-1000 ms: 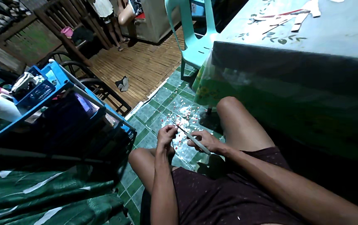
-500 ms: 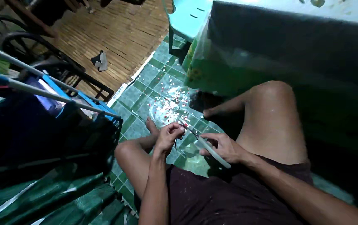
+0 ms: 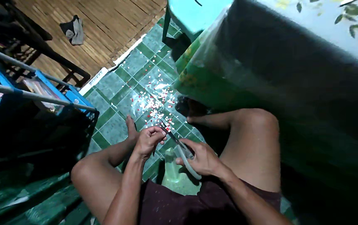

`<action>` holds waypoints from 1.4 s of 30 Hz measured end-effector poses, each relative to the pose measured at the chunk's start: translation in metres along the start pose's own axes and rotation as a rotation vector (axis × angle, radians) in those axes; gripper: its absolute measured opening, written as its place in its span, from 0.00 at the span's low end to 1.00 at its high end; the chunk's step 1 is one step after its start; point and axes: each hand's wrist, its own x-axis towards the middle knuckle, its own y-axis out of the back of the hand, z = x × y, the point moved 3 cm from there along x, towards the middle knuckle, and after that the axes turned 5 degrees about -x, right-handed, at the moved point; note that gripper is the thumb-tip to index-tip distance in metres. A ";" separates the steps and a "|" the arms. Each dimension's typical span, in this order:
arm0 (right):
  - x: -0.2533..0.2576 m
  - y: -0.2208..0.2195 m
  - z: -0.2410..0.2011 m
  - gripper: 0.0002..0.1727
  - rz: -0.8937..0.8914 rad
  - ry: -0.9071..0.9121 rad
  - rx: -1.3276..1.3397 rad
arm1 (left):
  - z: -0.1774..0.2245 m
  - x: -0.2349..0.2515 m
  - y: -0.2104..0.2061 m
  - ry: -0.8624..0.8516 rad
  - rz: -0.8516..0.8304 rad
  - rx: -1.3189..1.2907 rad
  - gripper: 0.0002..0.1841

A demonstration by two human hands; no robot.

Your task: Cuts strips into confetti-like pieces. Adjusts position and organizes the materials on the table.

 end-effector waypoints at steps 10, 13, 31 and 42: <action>0.004 -0.014 -0.007 0.42 -0.019 0.062 0.379 | 0.009 -0.008 0.009 -0.005 0.003 -0.020 0.04; 0.003 -0.020 -0.010 0.40 -0.078 0.044 0.530 | 0.008 -0.013 0.013 -0.017 -0.004 -0.030 0.04; 0.002 -0.042 -0.016 0.40 0.043 0.015 0.384 | 0.008 -0.018 0.020 -0.098 0.069 -0.089 0.04; 0.000 -0.043 -0.016 0.44 0.053 0.134 0.261 | 0.009 -0.018 0.025 -0.153 0.128 -0.082 0.04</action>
